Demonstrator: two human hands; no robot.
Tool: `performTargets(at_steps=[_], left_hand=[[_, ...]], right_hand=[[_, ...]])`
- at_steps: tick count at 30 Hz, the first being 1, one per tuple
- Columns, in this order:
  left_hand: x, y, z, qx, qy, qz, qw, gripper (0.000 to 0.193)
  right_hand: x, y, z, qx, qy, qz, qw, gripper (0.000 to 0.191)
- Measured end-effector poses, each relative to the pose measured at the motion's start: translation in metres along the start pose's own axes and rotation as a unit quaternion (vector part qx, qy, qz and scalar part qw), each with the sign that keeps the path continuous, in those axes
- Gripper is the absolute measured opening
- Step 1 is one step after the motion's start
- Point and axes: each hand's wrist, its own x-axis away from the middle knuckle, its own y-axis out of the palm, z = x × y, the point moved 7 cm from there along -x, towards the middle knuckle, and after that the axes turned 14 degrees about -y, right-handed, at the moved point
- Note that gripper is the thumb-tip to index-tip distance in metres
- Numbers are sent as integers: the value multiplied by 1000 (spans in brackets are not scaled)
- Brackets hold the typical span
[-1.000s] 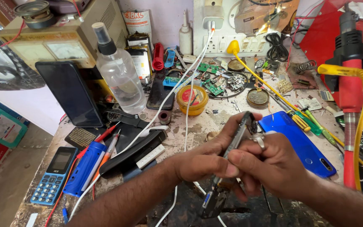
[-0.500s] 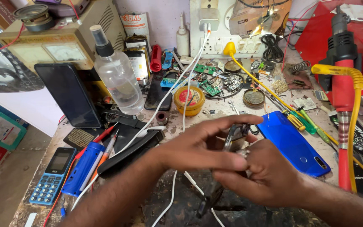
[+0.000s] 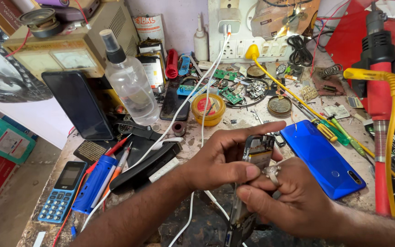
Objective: The person works at a cluttered repair bench, opening a smartphone and prying out its internal battery. They then handle a replacement battery, peeling its protective backing and positioning it in the phone chassis.
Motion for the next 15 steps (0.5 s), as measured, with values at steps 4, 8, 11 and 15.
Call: performTargets(at_steps=[4, 8, 11, 15], left_hand=[[-5, -10, -2, -30, 4, 22, 999, 78], [-6, -29, 5, -75, 8, 88, 993, 81], [-2, -33, 12, -107, 30, 98, 989, 78], [-1, -31, 12, -127, 31, 101, 986, 77]], right_hand=[[-7, -4, 13, -69, 41, 31, 996, 32], [-19, -9, 27, -79, 54, 4, 995, 37], [-21, -13, 35, -117, 87, -1, 989, 39], [-18, -14, 37, -101, 93, -40, 990, 40]])
